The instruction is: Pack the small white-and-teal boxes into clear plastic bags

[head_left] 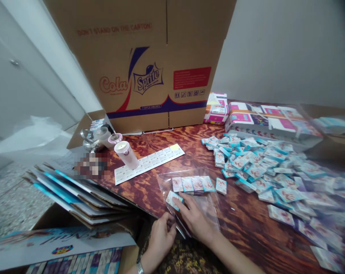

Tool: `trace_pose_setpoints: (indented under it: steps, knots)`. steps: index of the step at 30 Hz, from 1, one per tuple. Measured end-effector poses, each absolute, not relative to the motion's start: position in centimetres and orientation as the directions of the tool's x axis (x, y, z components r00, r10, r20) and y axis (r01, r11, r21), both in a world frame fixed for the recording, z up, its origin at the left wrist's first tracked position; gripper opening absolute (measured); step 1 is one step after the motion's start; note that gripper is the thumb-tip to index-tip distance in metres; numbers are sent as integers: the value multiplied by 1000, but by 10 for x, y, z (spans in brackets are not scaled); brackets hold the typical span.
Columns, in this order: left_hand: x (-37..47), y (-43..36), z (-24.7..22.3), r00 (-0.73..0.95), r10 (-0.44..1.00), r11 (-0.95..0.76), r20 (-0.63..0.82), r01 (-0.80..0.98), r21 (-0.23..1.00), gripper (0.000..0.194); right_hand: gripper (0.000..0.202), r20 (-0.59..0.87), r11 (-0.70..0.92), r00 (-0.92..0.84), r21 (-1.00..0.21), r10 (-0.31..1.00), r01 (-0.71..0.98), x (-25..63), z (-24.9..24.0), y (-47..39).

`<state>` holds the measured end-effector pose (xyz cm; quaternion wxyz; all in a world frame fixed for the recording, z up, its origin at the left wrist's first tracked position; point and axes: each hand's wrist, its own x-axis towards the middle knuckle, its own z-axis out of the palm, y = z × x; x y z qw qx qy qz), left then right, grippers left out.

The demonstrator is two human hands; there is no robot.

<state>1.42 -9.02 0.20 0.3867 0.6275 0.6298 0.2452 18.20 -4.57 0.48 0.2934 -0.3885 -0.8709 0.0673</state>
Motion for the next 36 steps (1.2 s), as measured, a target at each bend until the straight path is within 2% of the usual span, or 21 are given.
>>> trace_pose_setpoints:
  steps: [4, 11, 19, 24, 30, 36]
  knots:
    - [16, -94, 3, 105, 979, 72, -173, 618, 783, 9, 47, 467, 646, -484, -291, 740, 706, 177, -2, -51]
    - [18, -96, 8, 131, 977, 48, -166, 628, 777, 11, 47, 470, 577, -409, -298, 782, 760, 164, -16, -57]
    - [14, -96, 8, 115, 976, 83, -185, 590, 803, 9, 55, 421, 698, -563, -327, 711, 637, 174, -17, -50]
    - [12, -96, 8, 123, 976, 70, -179, 605, 793, 8, 55, 363, 695, -593, -369, 719, 617, 172, -16, -43]
    - [8, -97, 4, 102, 975, 103, -200, 586, 804, 9, 48, 388, 751, -644, -384, 660, 537, 169, -13, -41]
    - [-1, -100, 6, 129, 972, 95, -197, 553, 828, 7, 47, 388, 753, -648, -406, 655, 518, 168, -6, -40]
